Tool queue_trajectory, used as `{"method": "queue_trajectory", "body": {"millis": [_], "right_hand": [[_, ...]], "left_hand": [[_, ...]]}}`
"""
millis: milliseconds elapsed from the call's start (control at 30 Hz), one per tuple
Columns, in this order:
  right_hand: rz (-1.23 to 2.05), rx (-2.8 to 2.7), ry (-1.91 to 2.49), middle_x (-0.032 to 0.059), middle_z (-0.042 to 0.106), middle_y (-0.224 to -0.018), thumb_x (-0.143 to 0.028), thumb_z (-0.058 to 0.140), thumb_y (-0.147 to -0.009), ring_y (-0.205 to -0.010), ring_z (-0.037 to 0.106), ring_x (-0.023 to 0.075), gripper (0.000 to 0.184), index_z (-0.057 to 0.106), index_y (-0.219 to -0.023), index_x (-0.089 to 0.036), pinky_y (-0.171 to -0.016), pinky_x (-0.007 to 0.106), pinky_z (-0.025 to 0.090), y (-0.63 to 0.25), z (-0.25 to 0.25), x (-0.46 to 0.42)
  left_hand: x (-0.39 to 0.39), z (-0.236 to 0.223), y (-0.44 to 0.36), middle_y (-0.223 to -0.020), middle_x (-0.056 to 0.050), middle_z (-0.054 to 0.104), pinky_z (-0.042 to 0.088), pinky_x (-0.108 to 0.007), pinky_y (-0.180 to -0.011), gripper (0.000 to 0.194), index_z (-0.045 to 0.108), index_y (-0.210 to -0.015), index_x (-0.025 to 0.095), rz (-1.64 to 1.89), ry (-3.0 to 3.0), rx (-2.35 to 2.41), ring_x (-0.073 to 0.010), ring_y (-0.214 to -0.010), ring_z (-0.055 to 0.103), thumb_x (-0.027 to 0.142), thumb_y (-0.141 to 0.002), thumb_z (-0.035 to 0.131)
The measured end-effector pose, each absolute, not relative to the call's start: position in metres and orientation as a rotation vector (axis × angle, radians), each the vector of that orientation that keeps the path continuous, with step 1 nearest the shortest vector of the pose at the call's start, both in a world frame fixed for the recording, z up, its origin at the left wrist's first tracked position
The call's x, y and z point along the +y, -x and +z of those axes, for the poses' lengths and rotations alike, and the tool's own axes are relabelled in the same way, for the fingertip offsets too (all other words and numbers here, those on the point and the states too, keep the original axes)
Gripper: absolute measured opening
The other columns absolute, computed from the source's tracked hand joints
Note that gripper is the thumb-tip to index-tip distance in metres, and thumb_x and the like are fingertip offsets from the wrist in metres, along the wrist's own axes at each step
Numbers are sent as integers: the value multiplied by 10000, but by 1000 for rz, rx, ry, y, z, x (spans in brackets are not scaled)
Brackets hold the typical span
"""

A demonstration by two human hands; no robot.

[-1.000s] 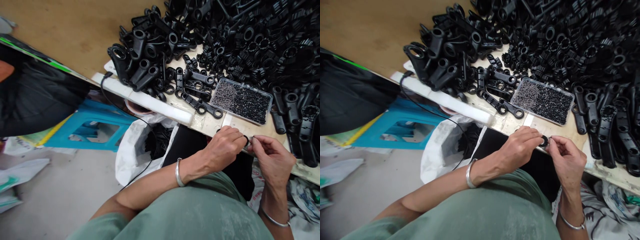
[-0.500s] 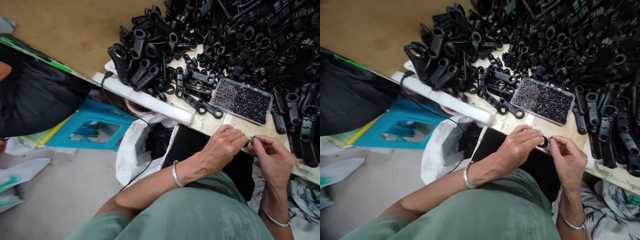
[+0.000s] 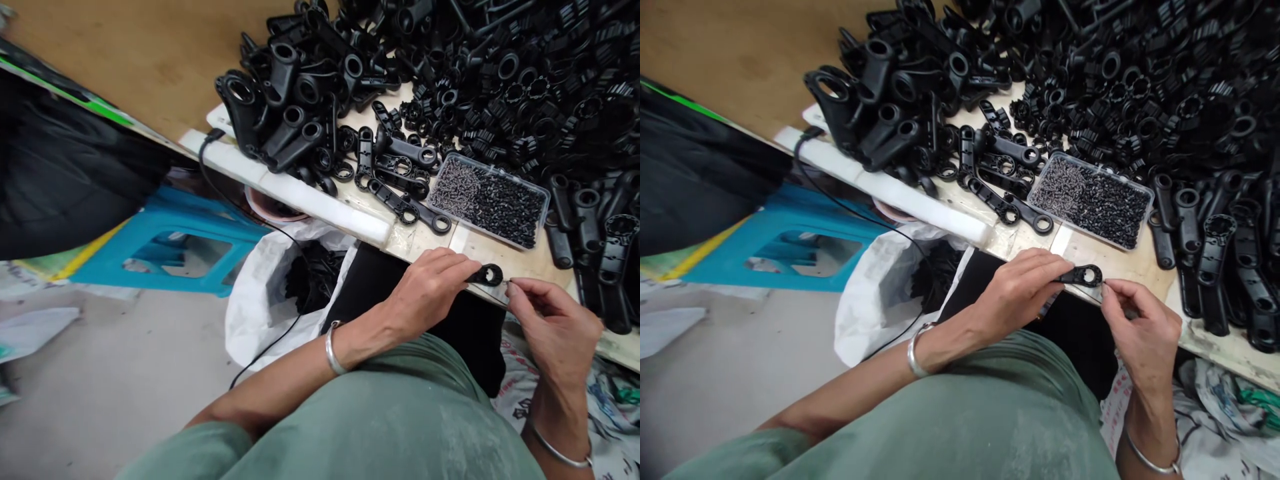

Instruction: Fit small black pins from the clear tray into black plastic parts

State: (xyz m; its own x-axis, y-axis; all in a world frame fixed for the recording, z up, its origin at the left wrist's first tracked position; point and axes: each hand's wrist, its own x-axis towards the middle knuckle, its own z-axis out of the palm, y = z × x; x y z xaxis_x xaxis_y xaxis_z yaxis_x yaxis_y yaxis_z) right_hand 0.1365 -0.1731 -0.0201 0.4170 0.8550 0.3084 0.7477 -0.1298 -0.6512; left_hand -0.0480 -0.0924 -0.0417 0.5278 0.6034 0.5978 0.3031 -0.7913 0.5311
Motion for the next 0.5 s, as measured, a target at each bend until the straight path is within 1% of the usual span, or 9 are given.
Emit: {"method": "queue_trajectory", "body": {"millis": [133,267,367,500], "right_hand": [[78,-1550,1876,2,717,-648,-301,658,-843,-523,644,134,153,745,-785,-190,-581,244,546,-134,-15,-173],[48,-1568,1877,2,713,-643,-307,654,-848,-511,632,129,159,738,-784,-189,-563,240,532,-133,-16,-171],[65,-1549,1891,4,714,-655,-317,659,-850,-535,644,136,156,738,-790,-197,-581,247,535,-134,-18,-171],[91,-1510,1919,11,722,-678,-342,657,-853,-562,658,154,163,741,-818,-207,-605,276,548,-135,-19,-173]], "left_hand": [[-92,-43,47,-961,-56,737,556,-304,-846,127,605,-1084,134,1160,-2330,736,-166,-898,671,145,-973,545],[-91,-43,49,-952,-57,738,549,-313,-845,128,610,-1086,145,1110,-2315,753,-170,-903,672,170,-971,560],[-90,-37,48,-945,-61,741,530,-321,-863,149,612,-1100,136,1077,-2343,770,-179,-934,673,189,-964,581],[-86,-25,37,-965,-54,746,490,-326,-843,138,642,-1063,155,890,-2504,780,-185,-945,676,148,-969,542]]}}
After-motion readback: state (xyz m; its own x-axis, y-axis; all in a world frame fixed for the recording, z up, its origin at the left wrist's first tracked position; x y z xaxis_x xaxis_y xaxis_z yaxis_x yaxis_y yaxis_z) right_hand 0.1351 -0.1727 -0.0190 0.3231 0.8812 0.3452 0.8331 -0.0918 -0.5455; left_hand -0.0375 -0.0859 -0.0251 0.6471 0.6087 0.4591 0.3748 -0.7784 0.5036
